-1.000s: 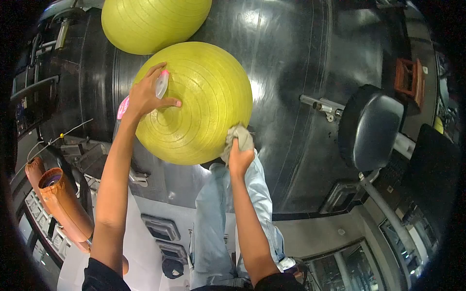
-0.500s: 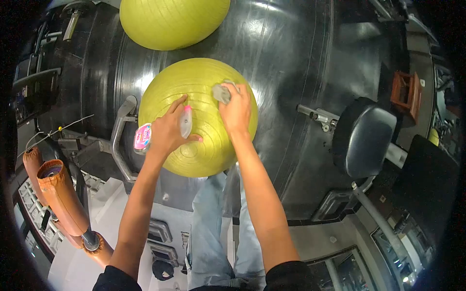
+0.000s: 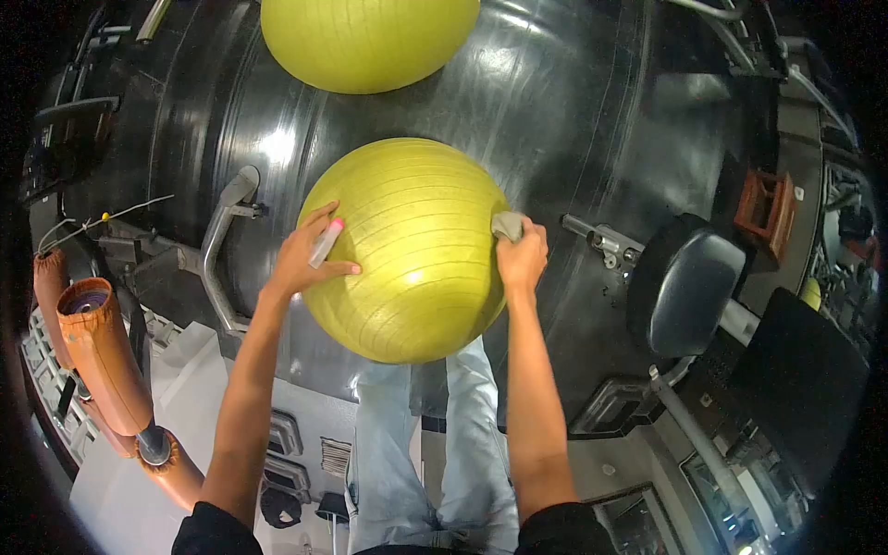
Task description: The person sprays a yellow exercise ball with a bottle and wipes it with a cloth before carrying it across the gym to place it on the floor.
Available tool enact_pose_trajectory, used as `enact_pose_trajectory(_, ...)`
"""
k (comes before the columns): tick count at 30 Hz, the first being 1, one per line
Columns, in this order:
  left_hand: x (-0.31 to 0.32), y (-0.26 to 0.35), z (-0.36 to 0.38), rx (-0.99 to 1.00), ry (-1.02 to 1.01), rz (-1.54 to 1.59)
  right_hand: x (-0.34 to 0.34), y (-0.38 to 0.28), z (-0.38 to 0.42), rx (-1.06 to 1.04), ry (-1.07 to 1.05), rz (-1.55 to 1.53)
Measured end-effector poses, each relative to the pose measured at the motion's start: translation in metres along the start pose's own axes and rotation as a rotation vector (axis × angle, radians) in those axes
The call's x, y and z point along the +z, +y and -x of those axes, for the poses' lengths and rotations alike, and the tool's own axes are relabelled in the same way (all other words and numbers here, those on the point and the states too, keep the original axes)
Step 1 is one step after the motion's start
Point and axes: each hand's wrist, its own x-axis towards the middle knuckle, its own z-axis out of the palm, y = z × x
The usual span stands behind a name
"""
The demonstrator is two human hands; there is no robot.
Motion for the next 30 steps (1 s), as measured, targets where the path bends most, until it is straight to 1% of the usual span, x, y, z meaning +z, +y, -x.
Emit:
enact_pose_trajectory(1, 0.004, 0.008, 0.001, -0.034, -0.002, -0.019, 0.001, -0.017, 0.003, -0.046, 0.031, -0.058)
enact_pose_trajectory(3, 0.005, 0.007, -0.003, -0.044, 0.032, -0.024, 0.008, -0.042, 0.013, -0.184, 0.092, -0.049)
enact_pose_trajectory(5, 0.008, -0.003, -0.012, -0.019, 0.036, -0.088, 0.001, -0.072, 0.034, -0.328, 0.028, -0.076)
enact_pose_trajectory(6, 0.007, -0.004, -0.014, -0.025, 0.035, -0.085, -0.001, -0.083, 0.044, -0.390, -0.040, -0.043)
enact_pose_trajectory(7, 0.006, -0.003, -0.015, -0.035, 0.026, -0.093, -0.003, -0.091, 0.055, -0.393, -0.047, -0.041)
enact_pose_trajectory(8, 0.004, -0.002, -0.015, -0.043, 0.016, -0.102, -0.005, -0.098, 0.067, -0.525, -0.109, -0.050)
enact_pose_trajectory(9, 0.003, 0.001, -0.015, -0.046, 0.018, -0.101, -0.006, -0.102, 0.073, -0.657, -0.168, -0.060)
enact_pose_trajectory(10, 0.002, 0.004, -0.015, -0.065, 0.014, -0.102, -0.005, -0.100, 0.074, -0.660, -0.168, -0.060)
enact_pose_trajectory(12, 0.005, 0.006, -0.016, -0.084, 0.008, -0.100, -0.008, -0.089, 0.069, -0.781, -0.309, -0.030)
enact_pose_trajectory(13, 0.007, 0.004, -0.016, -0.070, 0.039, -0.059, -0.013, -0.086, 0.061, -0.783, -0.310, -0.028)
enact_pose_trajectory(15, 0.010, 0.005, -0.020, -0.060, 0.076, -0.021, -0.017, -0.085, 0.035, -0.638, -0.056, 0.003)
enact_pose_trajectory(16, 0.014, 0.010, -0.026, -0.052, 0.063, -0.032, -0.013, -0.085, 0.027, -0.641, -0.058, 0.003)
enact_pose_trajectory(18, 0.024, 0.022, -0.036, -0.043, 0.052, -0.036, -0.008, -0.086, 0.017, -0.428, 0.021, 0.050)
enact_pose_trajectory(19, 0.030, 0.028, -0.041, -0.082, 0.028, -0.078, -0.007, -0.089, 0.020, -0.430, 0.024, 0.055)
enact_pose_trajectory(21, 0.031, 0.030, -0.048, -0.125, 0.001, -0.119, -0.002, -0.101, 0.036, -0.497, 0.033, -0.001)
enact_pose_trajectory(22, 0.029, 0.028, -0.052, -0.131, -0.011, -0.121, -0.009, -0.112, 0.047, -0.514, -0.048, -0.030)
enact_pose_trajectory(24, 0.026, 0.024, -0.062, -0.137, -0.024, -0.126, -0.003, -0.110, 0.071, -0.793, -0.145, 0.007)
enact_pose_trajectory(25, 0.025, 0.023, -0.068, -0.145, -0.022, -0.135, 0.001, -0.106, 0.084, -0.791, -0.146, 0.005)
enact_pose_trajectory(27, 0.024, 0.024, -0.074, -0.155, -0.023, -0.146, 0.009, -0.103, 0.102, -1.105, -0.270, 0.101)
enact_pose_trajectory(29, 0.024, 0.028, -0.078, -0.165, -0.029, -0.087, 0.000, -0.101, 0.081, -1.089, -0.268, 0.065)
enact_pose_trajectory(30, 0.021, 0.034, -0.082, -0.165, -0.028, -0.088, -0.008, -0.108, 0.071, -0.932, -0.271, 0.038)
